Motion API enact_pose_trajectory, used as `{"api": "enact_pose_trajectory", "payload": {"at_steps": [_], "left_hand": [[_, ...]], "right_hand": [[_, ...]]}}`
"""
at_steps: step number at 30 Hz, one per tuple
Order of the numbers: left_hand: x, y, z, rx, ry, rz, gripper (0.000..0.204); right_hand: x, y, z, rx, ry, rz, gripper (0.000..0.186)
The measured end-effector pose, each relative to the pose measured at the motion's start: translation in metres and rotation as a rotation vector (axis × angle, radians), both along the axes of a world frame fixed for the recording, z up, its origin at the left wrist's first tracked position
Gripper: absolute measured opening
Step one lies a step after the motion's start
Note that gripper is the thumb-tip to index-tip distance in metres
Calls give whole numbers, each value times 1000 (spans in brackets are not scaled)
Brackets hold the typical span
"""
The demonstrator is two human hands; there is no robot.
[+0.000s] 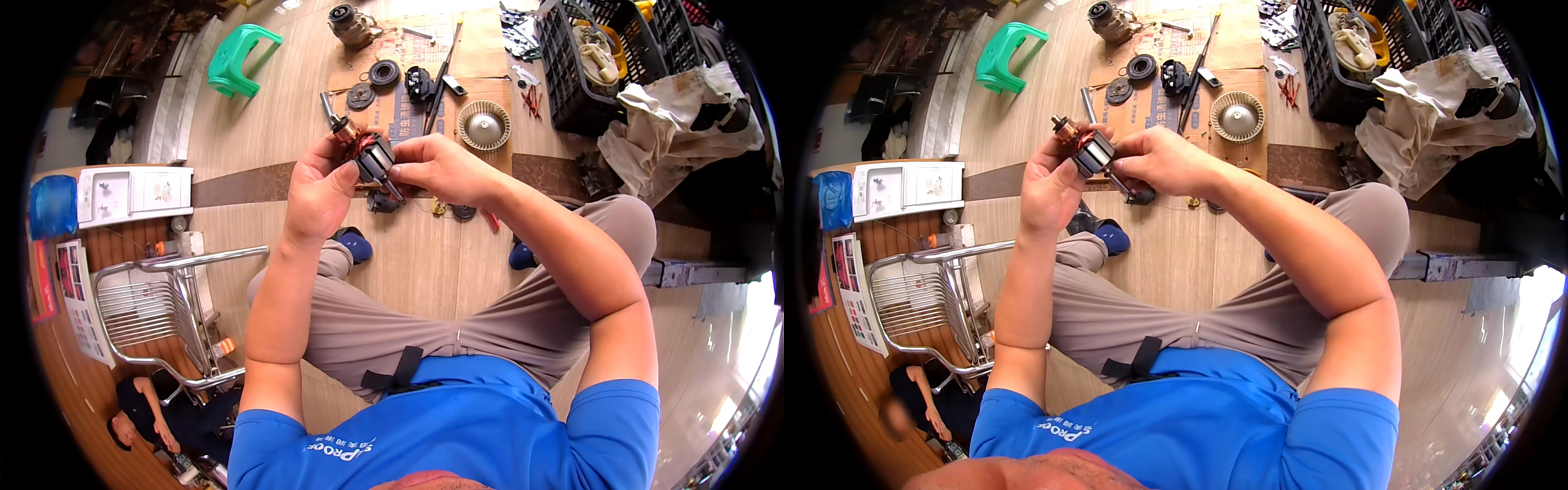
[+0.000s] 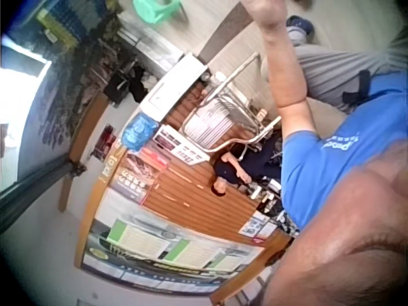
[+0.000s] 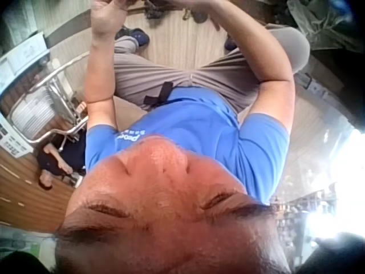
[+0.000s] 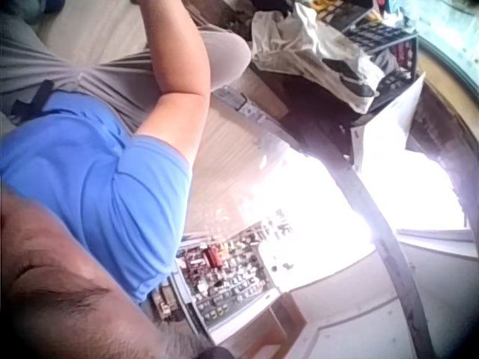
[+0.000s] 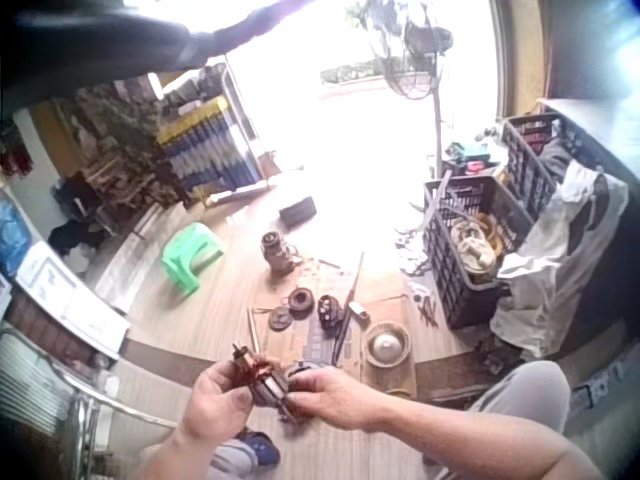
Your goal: The person disassembles an electric fan motor by hand, removing a wire and holding the rotor and copper coils while using pliers.
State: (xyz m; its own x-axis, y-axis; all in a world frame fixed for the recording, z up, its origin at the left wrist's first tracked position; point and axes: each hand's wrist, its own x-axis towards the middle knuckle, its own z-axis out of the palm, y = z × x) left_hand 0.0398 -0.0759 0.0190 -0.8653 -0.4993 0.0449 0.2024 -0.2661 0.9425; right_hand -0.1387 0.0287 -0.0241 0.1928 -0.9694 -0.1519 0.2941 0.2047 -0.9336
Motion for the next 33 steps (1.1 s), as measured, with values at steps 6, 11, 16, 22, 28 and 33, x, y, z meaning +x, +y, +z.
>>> {"api": "enact_pose_trajectory", "payload": {"at_steps": [6, 11, 16, 22, 28, 33], "left_hand": [[4, 0, -2, 2, -14, -35, 53], [3, 3, 1, 82, 4, -52, 54], [5, 0, 2, 8, -107, -43, 52], [7, -7, -10, -258, -398, 302, 37], [17, -31, -10, 29, -163, 468, 24], [29, -49, -2, 295, 63, 323, 34]], "right_hand": [[-1, 1, -1, -95, 203, -203, 13], [-6, 3, -4, -322, 513, -466, 12], [-19, 5, 7, -449, 701, -610, 9], [-33, 18, 31, -588, 738, -488, 10], [-30, 30, 35, -582, 878, -161, 11], [-35, 24, 13, -396, 1182, -69, 16]]}}
